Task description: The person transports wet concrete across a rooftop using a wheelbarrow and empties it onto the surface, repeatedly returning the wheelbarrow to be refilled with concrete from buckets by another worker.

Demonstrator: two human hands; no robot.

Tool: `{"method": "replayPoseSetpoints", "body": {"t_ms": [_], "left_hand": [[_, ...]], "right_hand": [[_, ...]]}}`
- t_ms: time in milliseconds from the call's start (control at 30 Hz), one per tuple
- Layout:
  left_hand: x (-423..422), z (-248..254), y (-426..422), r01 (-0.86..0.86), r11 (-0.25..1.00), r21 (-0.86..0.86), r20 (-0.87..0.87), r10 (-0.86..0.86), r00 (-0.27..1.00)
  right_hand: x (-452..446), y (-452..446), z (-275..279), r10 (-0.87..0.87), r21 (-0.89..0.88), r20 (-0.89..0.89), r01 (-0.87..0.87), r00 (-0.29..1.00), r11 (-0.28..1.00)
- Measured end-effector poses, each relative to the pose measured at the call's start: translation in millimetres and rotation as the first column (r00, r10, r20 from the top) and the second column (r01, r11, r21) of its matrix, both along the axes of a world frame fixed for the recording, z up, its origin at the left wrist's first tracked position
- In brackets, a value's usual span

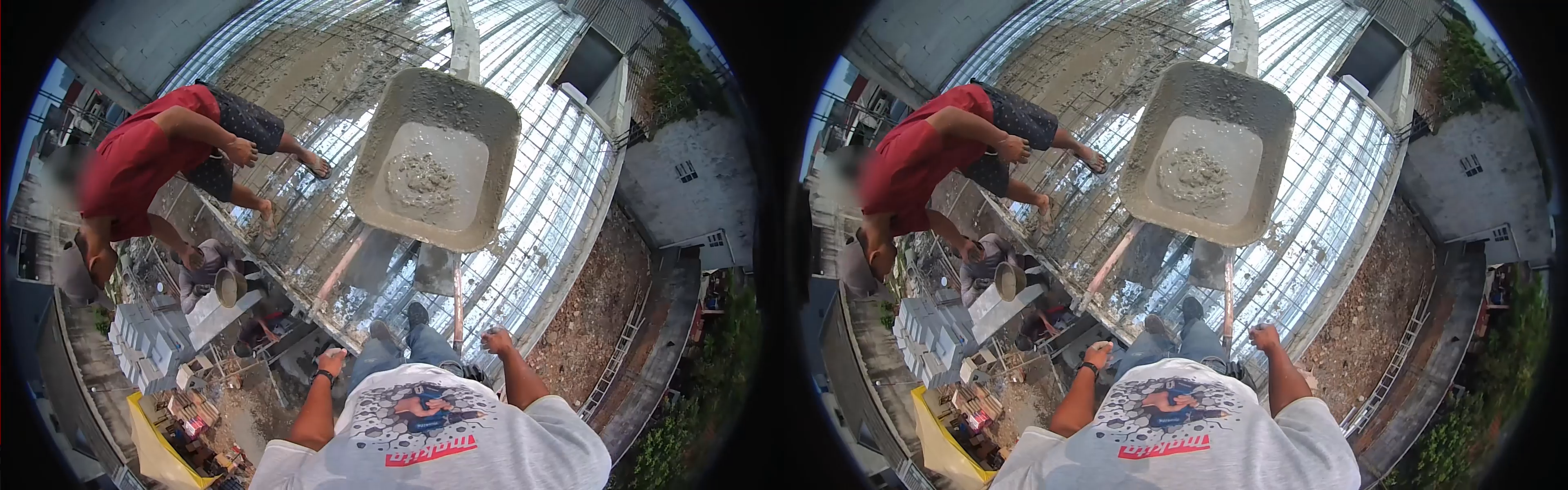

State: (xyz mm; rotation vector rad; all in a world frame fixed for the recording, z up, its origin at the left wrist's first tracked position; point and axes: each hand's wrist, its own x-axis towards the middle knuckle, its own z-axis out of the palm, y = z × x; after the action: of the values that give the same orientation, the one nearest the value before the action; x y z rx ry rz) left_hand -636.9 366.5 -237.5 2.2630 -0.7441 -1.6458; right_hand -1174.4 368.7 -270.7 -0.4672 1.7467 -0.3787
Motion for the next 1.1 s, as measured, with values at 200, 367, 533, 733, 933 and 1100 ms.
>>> {"method": "replayPoseSetpoints", "body": {"t_ms": [200,367,533,733,933,1100], "left_hand": [[30,11,-6,0.025,0.999,-0.022,-0.025,-0.025,0.999],[72,-9,-8,0.047,0.995,-0.091,-0.024,-0.05,0.998],[97,-16,-2,0.124,0.991,-0.041,0.037,-0.122,0.992],[108,-45,9,0.203,0.979,-0.035,0.202,-0.192,0.96],[91,-44,-17,0.332,0.943,-0.02,0.371,-0.301,0.879],[84,-23,-38,0.342,0.934,-0.105,0.266,-0.305,0.914]], "right_hand": [[37,49,8,0.005,0.022,-0.087,-0.004,0.996,1.0],[78,71,27,-0.066,0.003,-0.087,0.067,0.994,0.998],[103,82,33,-0.093,0.03,-0.09,0.096,0.992,0.995],[116,77,44,-0.096,0.118,0.025,0.093,0.995,0.989],[106,28,38,-0.019,0.074,0.022,0.017,1.0,0.997],[94,-16,47,-0.032,-0.043,0.07,0.035,0.997,0.998]]}}
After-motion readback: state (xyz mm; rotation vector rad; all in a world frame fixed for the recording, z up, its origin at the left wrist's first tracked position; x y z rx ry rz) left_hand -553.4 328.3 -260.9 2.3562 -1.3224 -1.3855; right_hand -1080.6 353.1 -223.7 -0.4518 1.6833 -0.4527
